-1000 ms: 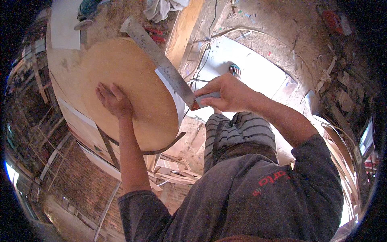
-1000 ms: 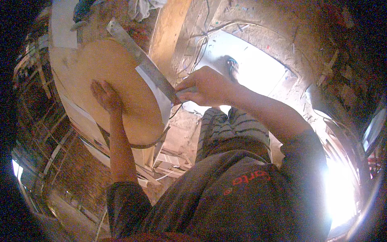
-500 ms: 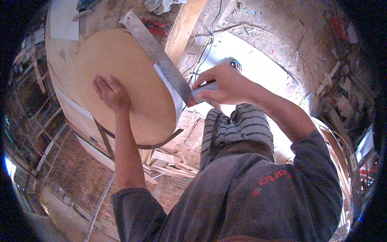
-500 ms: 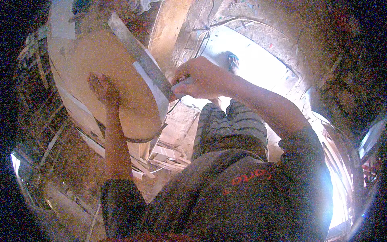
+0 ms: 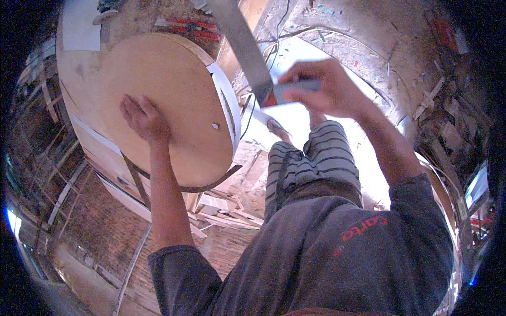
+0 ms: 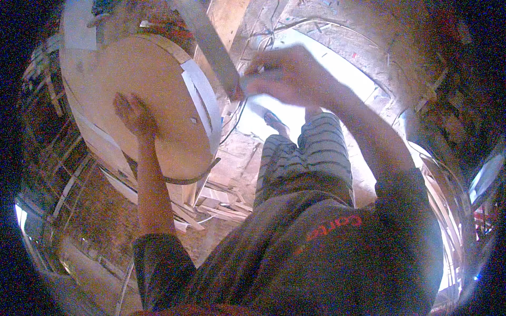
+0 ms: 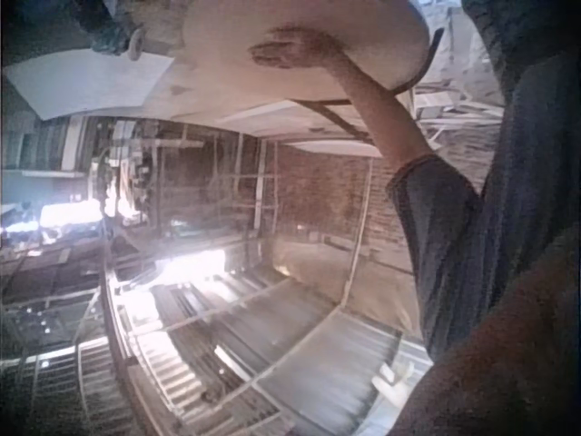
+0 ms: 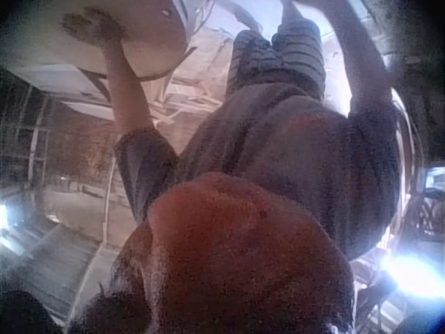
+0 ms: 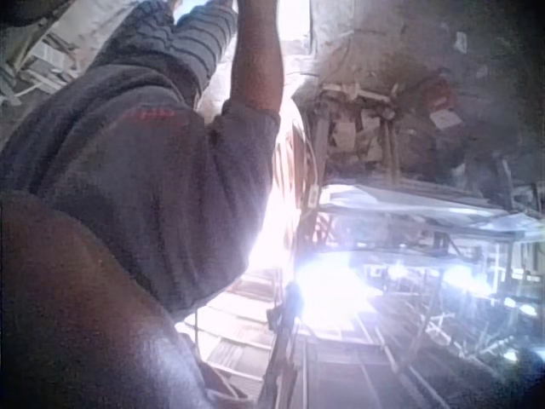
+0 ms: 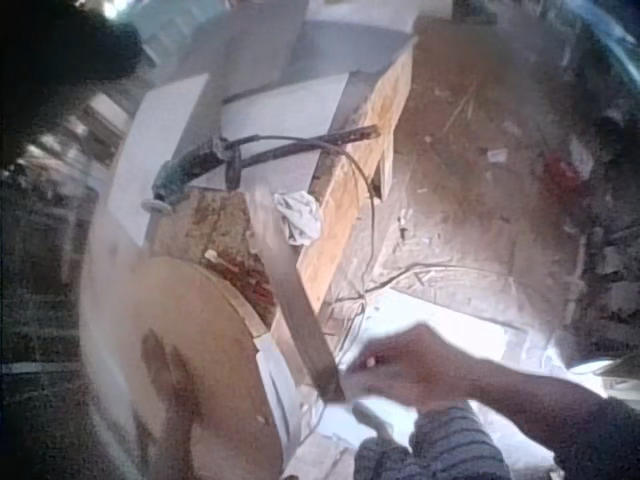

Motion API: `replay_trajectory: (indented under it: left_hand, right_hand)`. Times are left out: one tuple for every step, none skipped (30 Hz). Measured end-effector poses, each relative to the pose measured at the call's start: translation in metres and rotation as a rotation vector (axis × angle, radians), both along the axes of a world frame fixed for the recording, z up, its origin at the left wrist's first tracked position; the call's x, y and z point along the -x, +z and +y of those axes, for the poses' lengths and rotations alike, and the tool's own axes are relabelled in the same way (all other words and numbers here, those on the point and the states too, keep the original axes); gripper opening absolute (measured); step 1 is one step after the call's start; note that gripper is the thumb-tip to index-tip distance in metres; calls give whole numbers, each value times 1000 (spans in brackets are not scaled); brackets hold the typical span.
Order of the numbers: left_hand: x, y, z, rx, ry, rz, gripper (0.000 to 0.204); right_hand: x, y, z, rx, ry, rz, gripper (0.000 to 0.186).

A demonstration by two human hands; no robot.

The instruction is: The person marks a circular wooden piece with a pencil and ruler, then uses a handheld power sander to smooth the edges. The person repeatedly flips the piece and continues sanding different sections.

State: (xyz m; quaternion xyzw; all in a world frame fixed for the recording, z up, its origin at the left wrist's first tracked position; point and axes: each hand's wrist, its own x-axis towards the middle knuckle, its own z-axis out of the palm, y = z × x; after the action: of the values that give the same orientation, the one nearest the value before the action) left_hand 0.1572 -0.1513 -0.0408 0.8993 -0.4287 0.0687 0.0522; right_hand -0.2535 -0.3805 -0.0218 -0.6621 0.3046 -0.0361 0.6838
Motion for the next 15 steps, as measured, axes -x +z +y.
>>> replay_trajectory:
  left_hand:
    - [5,4,-6,13,14,18,68]
    - [8,6,-8,24,30,32,68]
    - [7,5,-6,24,18,22,68]
    - [4,4,-5,24,7,13,68]
    - [3,4,-5,24,-5,1,69]
    - [2,4,-4,25,-3,1,69]
    - [1,4,-4,25,0,1,69]
    - [1,5,-3,23,2,2,69]
    - [1,5,-3,31,7,12,69]
    - [1,5,-2,39,12,23,69]
    - [3,5,-3,48,18,34,68]
    - [4,5,-5,40,9,27,69]
    - [4,4,-8,32,1,20,69]
    - [5,4,-9,21,-4,12,69]
    - [-5,-1,0,-17,-40,-44,69]
  right_hand:
    - [5,-7,20,-37,-6,-123,26]
    - [7,-5,34,-18,88,-87,28]
    - [6,0,50,-49,68,-157,28]
    - [3,3,63,-81,48,-227,28]
    - [0,3,72,-56,60,-194,27]
    - [-4,3,79,-31,71,-160,27]
    - [-5,3,83,-6,83,-126,27]
    - [-5,3,83,20,95,-118,27]
    - [-4,4,82,45,107,-109,27]
    - [-4,4,82,70,119,-100,27]
    - [-4,4,80,38,125,-107,26]
    - [-4,2,78,6,131,-112,25]
    - [-4,0,77,-26,137,-118,25]
    - [-8,-2,78,-42,139,-101,24]
    - [-17,-3,79,-50,144,-93,24]
